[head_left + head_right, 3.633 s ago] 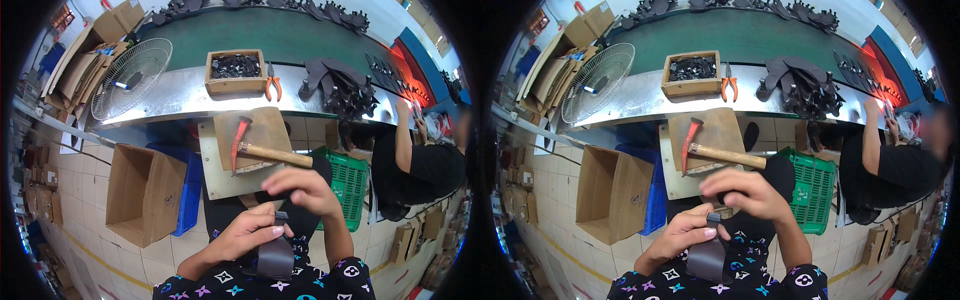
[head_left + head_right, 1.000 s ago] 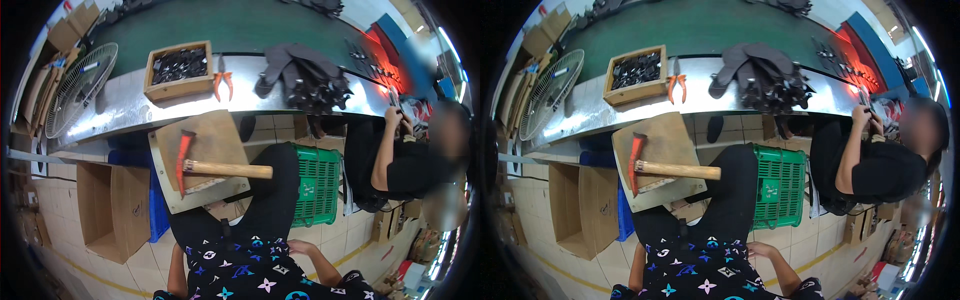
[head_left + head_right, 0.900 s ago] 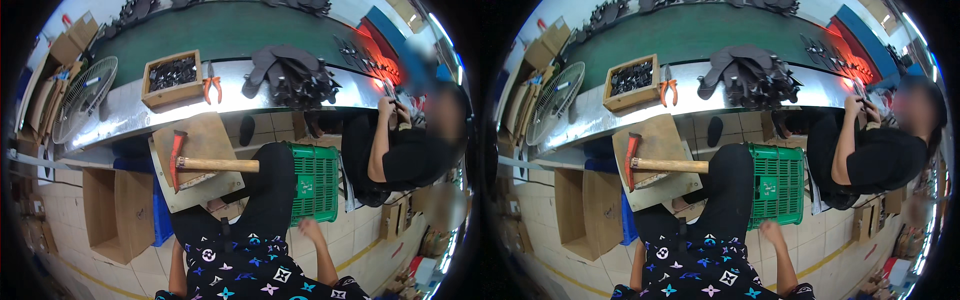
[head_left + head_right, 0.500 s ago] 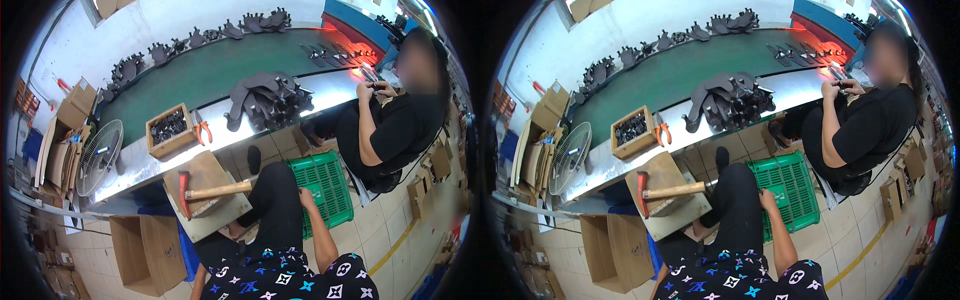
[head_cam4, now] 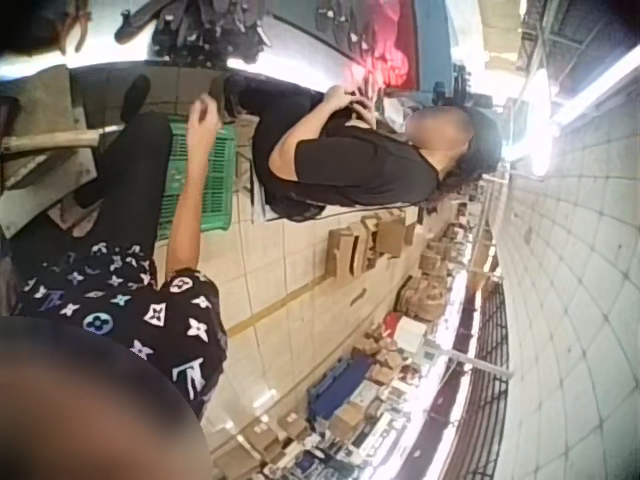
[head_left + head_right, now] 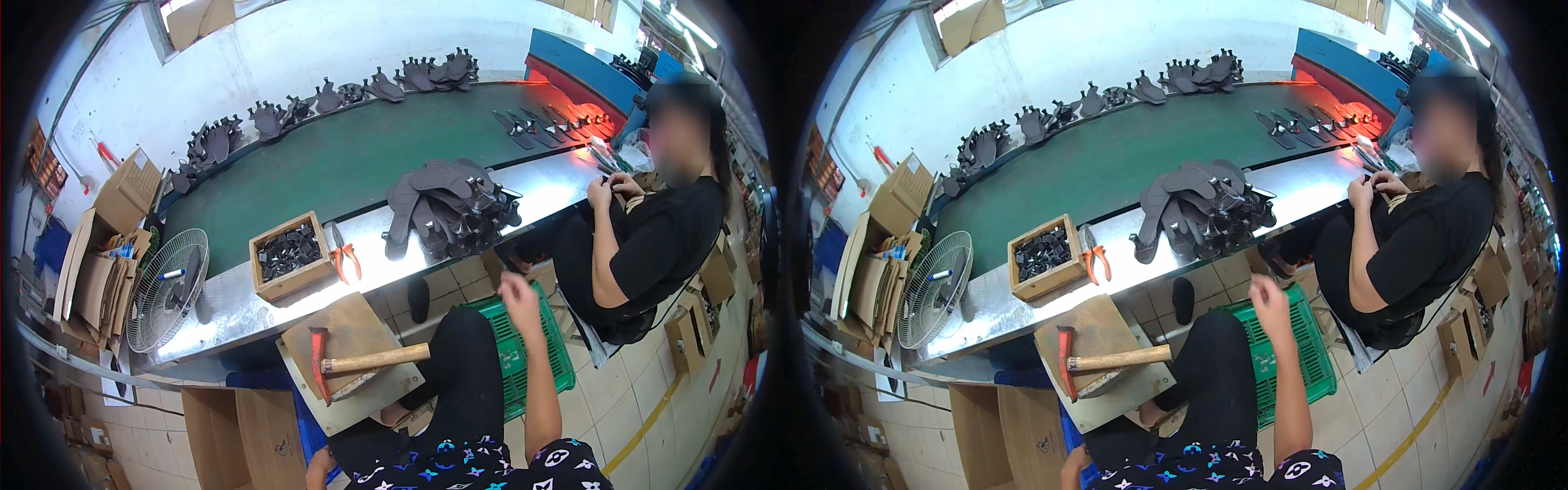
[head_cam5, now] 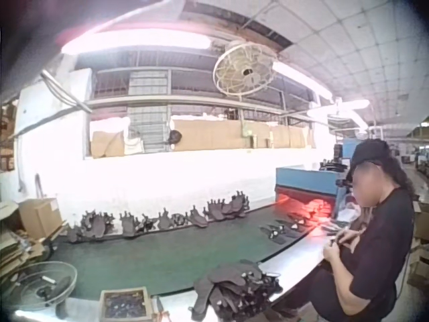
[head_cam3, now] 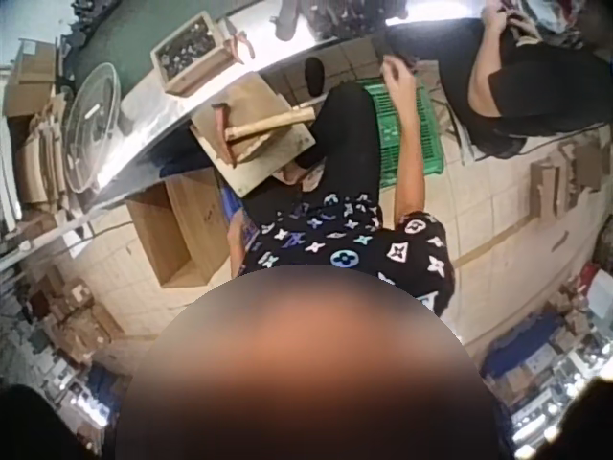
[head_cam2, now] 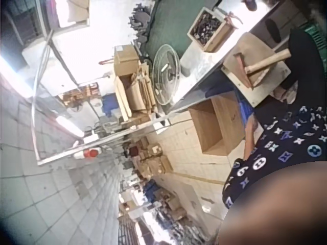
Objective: Assembling shoe components by hammering and fitting parts together on a factory workbench.
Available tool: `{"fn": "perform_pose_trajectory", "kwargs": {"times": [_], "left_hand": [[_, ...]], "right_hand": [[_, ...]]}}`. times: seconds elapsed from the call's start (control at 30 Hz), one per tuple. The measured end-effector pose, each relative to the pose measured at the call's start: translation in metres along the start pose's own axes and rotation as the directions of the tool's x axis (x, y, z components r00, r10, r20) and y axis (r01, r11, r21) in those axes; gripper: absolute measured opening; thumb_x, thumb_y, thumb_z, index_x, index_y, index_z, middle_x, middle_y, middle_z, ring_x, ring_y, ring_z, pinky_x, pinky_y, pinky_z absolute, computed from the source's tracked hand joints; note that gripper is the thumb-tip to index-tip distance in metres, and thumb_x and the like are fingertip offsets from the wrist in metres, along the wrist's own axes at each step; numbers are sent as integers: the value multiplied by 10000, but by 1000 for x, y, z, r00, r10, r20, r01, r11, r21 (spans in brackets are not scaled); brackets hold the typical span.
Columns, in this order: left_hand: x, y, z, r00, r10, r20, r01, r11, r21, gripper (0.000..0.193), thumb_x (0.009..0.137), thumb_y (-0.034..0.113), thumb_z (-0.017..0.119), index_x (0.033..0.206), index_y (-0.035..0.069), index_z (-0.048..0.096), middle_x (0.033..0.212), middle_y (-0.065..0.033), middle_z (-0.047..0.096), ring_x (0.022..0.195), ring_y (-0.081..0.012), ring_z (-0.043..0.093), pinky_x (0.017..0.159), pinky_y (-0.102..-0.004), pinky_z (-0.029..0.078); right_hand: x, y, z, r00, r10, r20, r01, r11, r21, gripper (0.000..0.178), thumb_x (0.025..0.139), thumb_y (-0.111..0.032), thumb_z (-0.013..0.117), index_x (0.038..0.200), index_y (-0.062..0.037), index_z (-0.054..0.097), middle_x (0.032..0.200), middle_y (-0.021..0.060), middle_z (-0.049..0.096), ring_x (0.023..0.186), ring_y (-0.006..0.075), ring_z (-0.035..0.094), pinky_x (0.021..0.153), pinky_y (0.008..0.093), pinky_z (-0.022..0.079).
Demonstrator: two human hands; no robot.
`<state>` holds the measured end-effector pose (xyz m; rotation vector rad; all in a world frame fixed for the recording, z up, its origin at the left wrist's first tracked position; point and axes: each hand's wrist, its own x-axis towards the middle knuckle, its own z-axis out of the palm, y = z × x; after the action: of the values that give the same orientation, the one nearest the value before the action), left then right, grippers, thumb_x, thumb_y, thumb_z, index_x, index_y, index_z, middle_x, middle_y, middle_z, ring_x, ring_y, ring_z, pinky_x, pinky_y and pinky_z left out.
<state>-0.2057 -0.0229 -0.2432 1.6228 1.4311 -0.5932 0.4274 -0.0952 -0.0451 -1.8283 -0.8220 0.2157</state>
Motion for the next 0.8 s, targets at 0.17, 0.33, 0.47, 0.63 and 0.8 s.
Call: {"fn": "perform_pose_trajectory", "kwargs": {"times": [0.17, 0.33, 0.47, 0.63, 0.8], "left_hand": [[-33, 45, -47, 799, -106, -592, 25, 989, -143, 360, 914, 231, 585, 1160, -28, 628, 1008, -251, 693, 922, -413, 674, 834, -464, 525], [-106, 136, -97, 225, -217, -950, -415, 861, -295, 266, 914, 40, 537, 1161, -30, 605, 1158, -200, 633, 1114, -354, 600, 977, -417, 457], [-191, 213, -133, 86, -29, -996, -608, 790, -76, 271, 901, 13, 555, 1166, -17, 604, 1240, -176, 602, 1209, -344, 543, 1052, -415, 411], [-277, 300, -164, -22, 454, -891, -669, 655, 350, 703, 792, 139, 780, 1390, -1, 438, 1393, -196, 524, 1353, -410, 438, 1129, -460, 336], [-292, 322, -163, 262, 637, -725, -949, 308, -73, 729, 791, 132, 818, 1415, 41, 452, 1257, -154, 605, 1099, -257, 634, 930, -349, 503]], "right_hand": [[93, -131, 20, 758, -618, -209, 498, 755, -427, 456, 866, -220, 733, 1257, -35, 588, 1012, 129, 594, 922, 274, 579, 832, 383, 477], [143, -176, 37, 855, -518, -10, 464, 775, -429, 206, 865, -96, 673, 1042, -31, 590, 1059, 157, 576, 1013, 361, 555, 878, 444, 461], [111, -226, 38, 663, -748, -18, 598, 544, -589, 256, 812, 17, 636, 1059, -39, 602, 1077, 126, 566, 1028, 332, 551, 891, 427, 433], [2, -324, 22, 245, -890, 384, 961, 171, -215, 318, 734, -38, 658, 1044, -95, 610, 1047, 60, 565, 982, 248, 584, 849, 402, 457], [-77, -327, 41, -257, -833, 490, 914, -44, 403, 339, 738, -107, 745, 1070, -112, 676, 1044, 6, 587, 951, 201, 587, 758, 334, 491]]}}
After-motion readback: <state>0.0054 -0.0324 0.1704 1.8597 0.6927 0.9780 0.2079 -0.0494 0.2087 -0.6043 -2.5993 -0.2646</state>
